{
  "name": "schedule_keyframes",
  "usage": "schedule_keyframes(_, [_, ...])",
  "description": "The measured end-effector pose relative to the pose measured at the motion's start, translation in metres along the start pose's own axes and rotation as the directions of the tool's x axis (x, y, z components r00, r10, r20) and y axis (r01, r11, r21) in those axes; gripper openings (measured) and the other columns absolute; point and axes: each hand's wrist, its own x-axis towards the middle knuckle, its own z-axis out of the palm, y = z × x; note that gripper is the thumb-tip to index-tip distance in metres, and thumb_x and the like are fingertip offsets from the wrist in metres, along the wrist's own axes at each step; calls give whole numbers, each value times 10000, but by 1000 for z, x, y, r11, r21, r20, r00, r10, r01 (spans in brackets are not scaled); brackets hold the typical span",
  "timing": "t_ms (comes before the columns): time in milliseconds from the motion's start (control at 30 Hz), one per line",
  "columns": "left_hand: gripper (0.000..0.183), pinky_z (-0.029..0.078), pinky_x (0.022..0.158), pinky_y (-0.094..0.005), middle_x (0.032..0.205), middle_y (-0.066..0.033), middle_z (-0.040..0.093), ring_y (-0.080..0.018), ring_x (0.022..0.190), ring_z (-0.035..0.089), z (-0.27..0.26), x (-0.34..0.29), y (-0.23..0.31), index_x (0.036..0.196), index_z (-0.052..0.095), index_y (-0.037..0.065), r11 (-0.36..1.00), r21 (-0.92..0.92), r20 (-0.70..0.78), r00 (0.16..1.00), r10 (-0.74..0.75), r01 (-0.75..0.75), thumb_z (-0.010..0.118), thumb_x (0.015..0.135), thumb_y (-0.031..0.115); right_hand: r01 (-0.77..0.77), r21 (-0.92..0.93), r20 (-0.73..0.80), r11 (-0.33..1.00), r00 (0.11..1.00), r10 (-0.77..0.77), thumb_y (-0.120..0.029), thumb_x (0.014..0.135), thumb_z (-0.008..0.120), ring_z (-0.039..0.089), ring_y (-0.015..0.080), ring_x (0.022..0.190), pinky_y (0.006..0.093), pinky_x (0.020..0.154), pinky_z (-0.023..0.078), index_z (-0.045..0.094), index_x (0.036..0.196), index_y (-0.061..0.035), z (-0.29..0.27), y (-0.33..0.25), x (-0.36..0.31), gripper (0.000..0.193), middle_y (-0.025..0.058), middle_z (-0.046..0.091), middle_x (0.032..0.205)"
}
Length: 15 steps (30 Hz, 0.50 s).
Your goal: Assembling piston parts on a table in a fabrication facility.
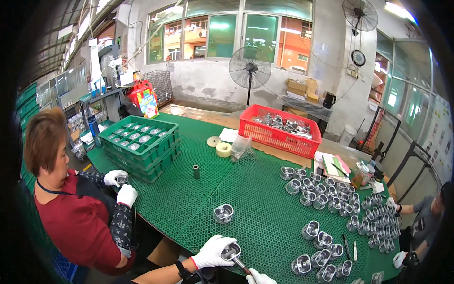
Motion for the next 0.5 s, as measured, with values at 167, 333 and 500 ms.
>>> schedule_keyframes(167, [790, 483, 999, -401, 1076, -60, 734, -288, 1006, 632, 1, 1, 0, 1338, 633, 68, 1000, 7, -45, 999, 15, -14, 875, 682, 435, -47, -92, 60, 995, 997, 52, -310, 995, 669, 704, 356, 794, 472, 710, 565, 732, 1275, -206, 2, 1, -3, 305, 123, 723, 895])
schedule_keyframes(333, [717, 489, 986, -396, 1077, -56, 734, -293, 987, 636, 5, -2, 1, 1292, 648, 105, 1000, -17, -31, 1000, 6, -7, 877, 685, 409, 106, -113, -103, 988, 988, -117, -287, 990, 683, 683, 349, 739, 460, 658, 553, 729, 1278, -181, 15, 15, -10, 311, 116, 689, 835])
schedule_keyframes(500, [714, 488, 974, -394, 1089, -55, 738, -286, 973, 640, 3, -3, 5, 1287, 654, 98, 1000, -9, -23, 1000, -5, 5, 873, 689, 420, -11, -138, -80, 990, 997, 0, -342, 1012, 641, 692, 359, 780, 478, 689, 557, 724, 1299, -186, 28, 11, -23, 336, 136, 694, 870])
